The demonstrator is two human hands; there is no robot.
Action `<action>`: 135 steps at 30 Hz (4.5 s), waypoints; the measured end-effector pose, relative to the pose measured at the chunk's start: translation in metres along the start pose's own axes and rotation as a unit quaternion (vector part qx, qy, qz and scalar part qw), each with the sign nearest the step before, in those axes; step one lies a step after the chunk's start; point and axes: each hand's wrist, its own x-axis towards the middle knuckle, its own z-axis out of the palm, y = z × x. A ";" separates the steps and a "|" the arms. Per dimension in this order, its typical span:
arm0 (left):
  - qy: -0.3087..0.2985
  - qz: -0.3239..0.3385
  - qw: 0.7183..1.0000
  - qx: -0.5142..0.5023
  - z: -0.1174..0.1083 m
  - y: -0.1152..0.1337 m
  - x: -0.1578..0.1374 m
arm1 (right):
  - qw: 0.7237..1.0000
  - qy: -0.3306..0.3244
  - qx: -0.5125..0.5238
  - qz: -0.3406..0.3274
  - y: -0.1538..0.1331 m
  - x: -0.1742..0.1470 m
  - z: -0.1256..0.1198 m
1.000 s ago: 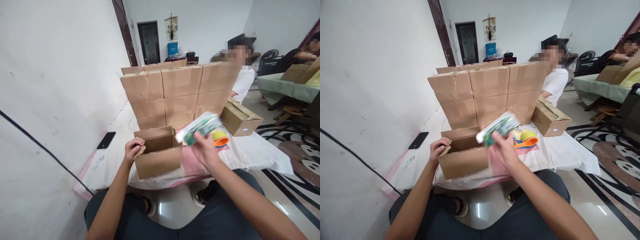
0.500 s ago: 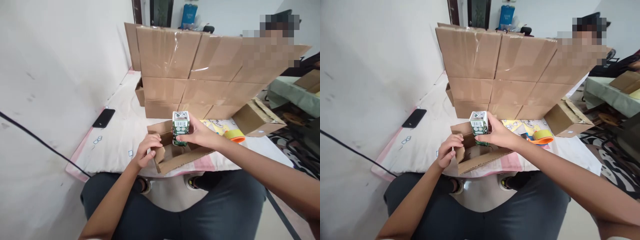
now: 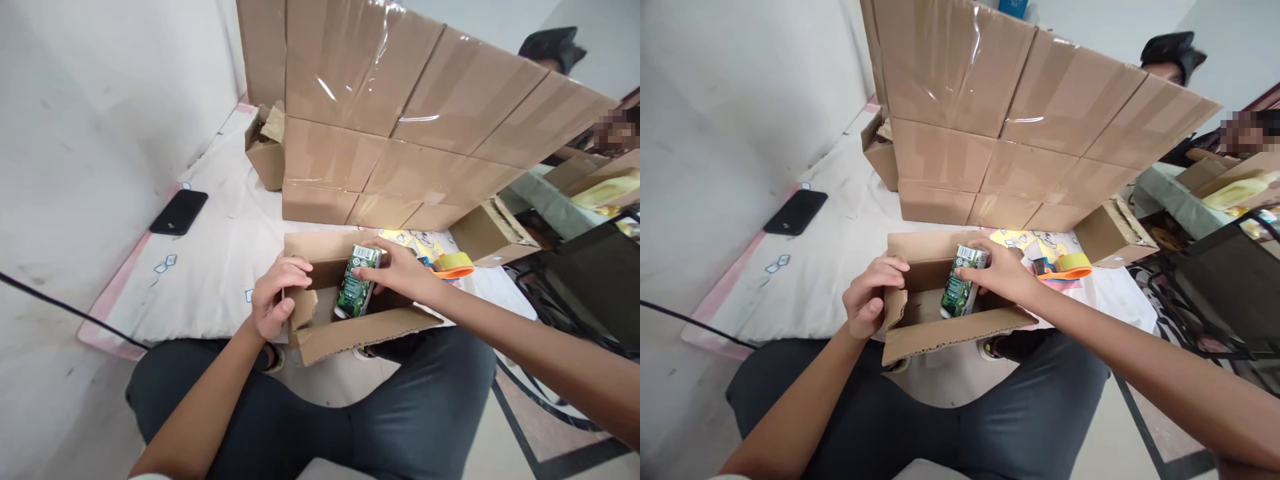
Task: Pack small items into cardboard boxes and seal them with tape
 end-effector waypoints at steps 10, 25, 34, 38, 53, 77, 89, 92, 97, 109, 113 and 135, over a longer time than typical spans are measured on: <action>0.038 0.063 0.995 0.062 0.005 0.004 -0.006 | 0.974 -0.088 -0.210 0.007 0.001 -0.018 0.016; -0.042 0.086 0.993 0.071 0.002 0.007 -0.004 | 0.690 -0.403 -0.593 -0.099 -0.024 0.004 0.057; -0.058 0.084 0.991 0.081 0.003 0.009 -0.008 | 0.702 -0.296 -0.634 -0.133 -0.008 -0.003 0.063; -0.056 0.078 0.993 0.066 0.004 0.009 -0.007 | 0.688 -0.294 -0.647 -0.147 -0.004 -0.001 0.064; -0.034 0.135 0.980 0.143 0.002 0.017 -0.006 | 0.678 -0.325 -0.612 -0.245 -0.005 0.007 0.086; 0.018 -0.230 0.973 -0.001 0.007 -0.007 -0.007 | 0.993 0.050 0.057 -0.088 0.094 -0.035 -0.002; 0.069 -0.207 0.973 0.072 0.023 -0.038 -0.004 | 0.936 0.177 0.266 -0.149 0.133 -0.010 0.000; 0.059 -0.227 0.969 0.075 0.022 -0.036 -0.007 | 0.921 0.114 0.302 -0.219 0.148 -0.024 0.001; 0.062 -0.263 0.959 0.085 0.015 -0.040 -0.010 | 0.920 0.012 0.256 -0.298 0.161 -0.039 -0.006; 0.069 -0.259 0.959 0.086 0.037 -0.041 -0.004 | 0.896 0.131 0.398 -0.148 0.134 -0.041 0.008; 0.010 -0.220 0.969 0.110 0.027 -0.041 0.000 | 0.893 0.125 0.412 -0.134 0.133 -0.041 0.007; -0.181 -0.200 0.944 0.188 0.028 -0.022 0.010 | 0.874 0.285 0.225 -0.322 0.132 -0.068 -0.016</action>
